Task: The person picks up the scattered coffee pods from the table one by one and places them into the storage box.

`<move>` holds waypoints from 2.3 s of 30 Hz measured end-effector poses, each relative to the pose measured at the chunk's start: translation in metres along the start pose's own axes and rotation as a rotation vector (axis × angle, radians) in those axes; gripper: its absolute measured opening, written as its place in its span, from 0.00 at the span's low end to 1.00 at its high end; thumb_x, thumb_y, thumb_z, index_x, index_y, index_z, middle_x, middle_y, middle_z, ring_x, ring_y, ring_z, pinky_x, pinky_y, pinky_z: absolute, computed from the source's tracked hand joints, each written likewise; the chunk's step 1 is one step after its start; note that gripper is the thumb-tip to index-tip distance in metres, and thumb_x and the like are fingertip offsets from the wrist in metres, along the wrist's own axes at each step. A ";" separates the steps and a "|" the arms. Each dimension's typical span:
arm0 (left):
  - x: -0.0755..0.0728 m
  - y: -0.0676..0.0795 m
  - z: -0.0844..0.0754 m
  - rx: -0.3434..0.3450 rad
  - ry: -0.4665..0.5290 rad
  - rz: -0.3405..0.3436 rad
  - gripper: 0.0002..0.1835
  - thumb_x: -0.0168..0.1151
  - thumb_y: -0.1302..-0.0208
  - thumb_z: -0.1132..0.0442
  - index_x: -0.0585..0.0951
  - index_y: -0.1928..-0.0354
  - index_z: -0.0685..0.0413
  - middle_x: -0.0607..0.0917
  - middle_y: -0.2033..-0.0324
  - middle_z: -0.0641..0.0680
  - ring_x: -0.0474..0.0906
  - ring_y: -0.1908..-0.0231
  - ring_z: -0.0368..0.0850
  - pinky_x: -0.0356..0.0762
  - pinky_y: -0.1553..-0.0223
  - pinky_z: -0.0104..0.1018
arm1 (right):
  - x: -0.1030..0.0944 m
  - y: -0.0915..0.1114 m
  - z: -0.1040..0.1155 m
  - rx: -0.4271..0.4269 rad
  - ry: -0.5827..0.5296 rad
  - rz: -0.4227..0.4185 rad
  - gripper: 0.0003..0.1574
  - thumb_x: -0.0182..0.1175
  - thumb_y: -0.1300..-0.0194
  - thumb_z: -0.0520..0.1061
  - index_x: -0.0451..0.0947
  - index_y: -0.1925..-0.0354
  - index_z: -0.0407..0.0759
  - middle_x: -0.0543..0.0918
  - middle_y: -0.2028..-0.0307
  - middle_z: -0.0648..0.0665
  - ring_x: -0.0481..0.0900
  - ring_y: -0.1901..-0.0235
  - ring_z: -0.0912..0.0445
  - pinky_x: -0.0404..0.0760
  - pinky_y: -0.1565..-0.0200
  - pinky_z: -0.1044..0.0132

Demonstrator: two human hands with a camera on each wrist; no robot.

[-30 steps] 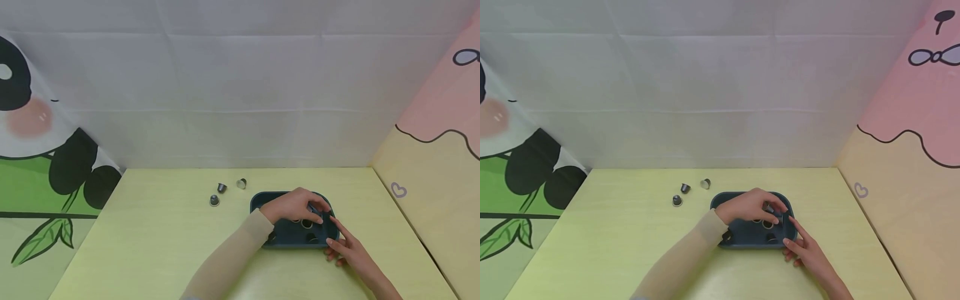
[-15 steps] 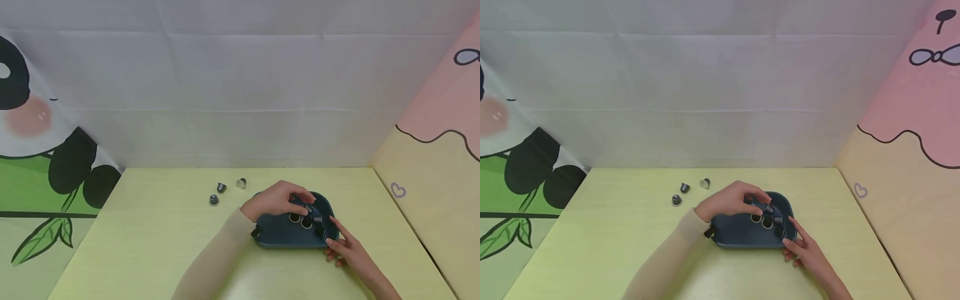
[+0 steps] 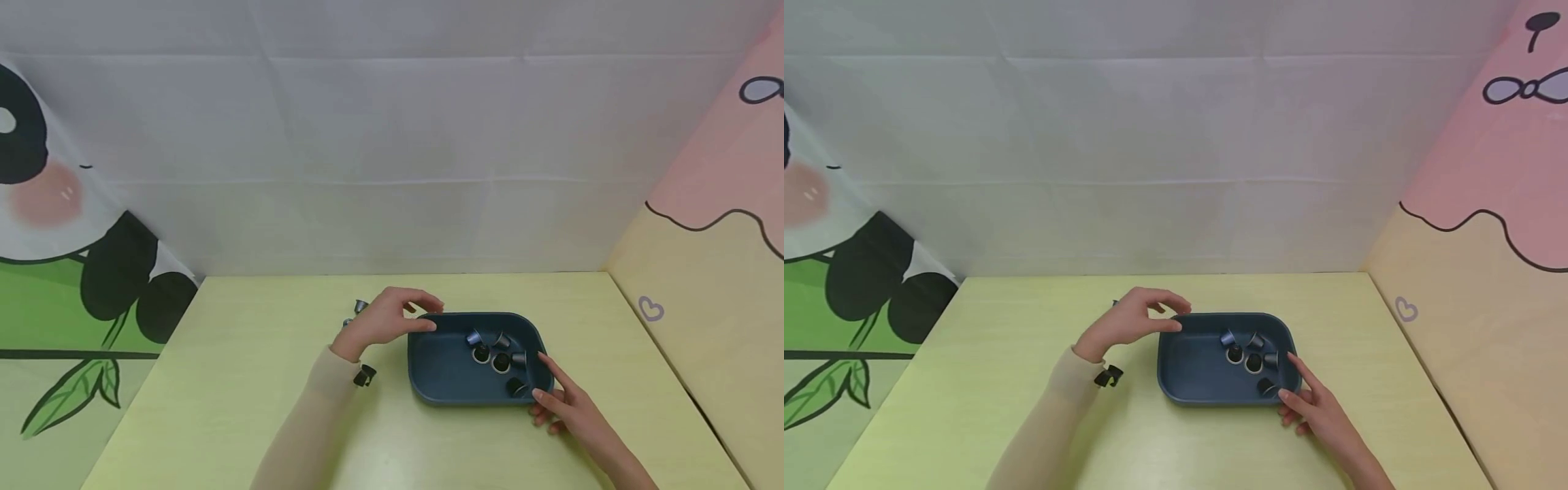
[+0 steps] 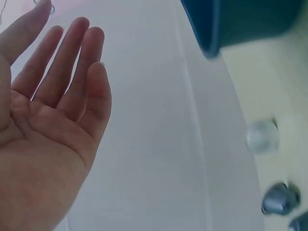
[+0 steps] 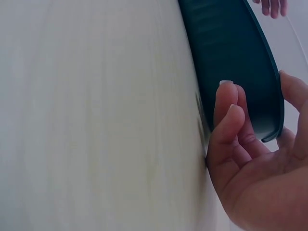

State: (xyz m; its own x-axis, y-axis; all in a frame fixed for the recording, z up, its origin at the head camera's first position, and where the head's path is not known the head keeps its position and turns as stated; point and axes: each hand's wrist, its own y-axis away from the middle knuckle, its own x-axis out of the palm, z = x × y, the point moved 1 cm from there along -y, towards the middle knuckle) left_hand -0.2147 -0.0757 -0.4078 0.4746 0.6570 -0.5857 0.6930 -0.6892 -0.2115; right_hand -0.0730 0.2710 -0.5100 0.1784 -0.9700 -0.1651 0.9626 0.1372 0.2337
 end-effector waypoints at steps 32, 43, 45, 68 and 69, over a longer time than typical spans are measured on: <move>-0.040 0.092 0.128 -0.441 0.062 -0.284 0.17 0.70 0.36 0.61 0.84 0.46 0.54 0.83 0.48 0.54 0.80 0.47 0.53 0.79 0.48 0.47 | 0.001 -0.001 0.000 0.000 -0.001 -0.005 0.47 0.57 0.25 0.45 0.41 0.20 0.52 0.84 0.67 0.34 0.85 0.70 0.49 0.81 0.72 0.61; -0.038 0.096 0.132 -0.462 0.021 -0.242 0.18 0.72 0.40 0.65 0.84 0.48 0.55 0.85 0.54 0.53 0.82 0.52 0.52 0.77 0.49 0.49 | 0.000 -0.001 -0.002 0.008 0.010 -0.001 0.47 0.57 0.25 0.46 0.41 0.20 0.52 0.84 0.66 0.32 0.85 0.70 0.49 0.82 0.72 0.61; -0.039 0.096 0.132 -0.478 0.005 -0.238 0.18 0.72 0.40 0.65 0.84 0.48 0.55 0.85 0.54 0.52 0.81 0.52 0.52 0.76 0.47 0.50 | 0.000 -0.001 -0.002 0.009 0.010 -0.001 0.47 0.57 0.25 0.46 0.41 0.20 0.53 0.84 0.66 0.32 0.85 0.70 0.49 0.82 0.72 0.61; -0.037 0.095 0.127 -0.526 -0.014 -0.248 0.15 0.72 0.38 0.61 0.86 0.49 0.51 0.85 0.56 0.51 0.82 0.54 0.50 0.78 0.54 0.46 | 0.001 0.000 0.003 0.008 -0.007 -0.012 0.47 0.57 0.25 0.45 0.41 0.20 0.54 0.84 0.67 0.33 0.85 0.71 0.49 0.81 0.73 0.61; -0.036 0.094 0.125 -0.526 -0.011 -0.249 0.16 0.72 0.38 0.61 0.86 0.49 0.51 0.85 0.56 0.52 0.82 0.55 0.50 0.78 0.54 0.46 | 0.001 0.000 0.002 0.002 -0.006 -0.006 0.47 0.56 0.25 0.45 0.41 0.20 0.53 0.84 0.67 0.33 0.85 0.71 0.49 0.81 0.73 0.61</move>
State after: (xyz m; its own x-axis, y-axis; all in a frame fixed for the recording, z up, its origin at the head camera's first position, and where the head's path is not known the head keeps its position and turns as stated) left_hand -0.2344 -0.2028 -0.5043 0.2595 0.7745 -0.5770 0.9607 -0.2683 0.0719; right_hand -0.0736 0.2694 -0.5079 0.1719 -0.9719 -0.1609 0.9630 0.1314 0.2352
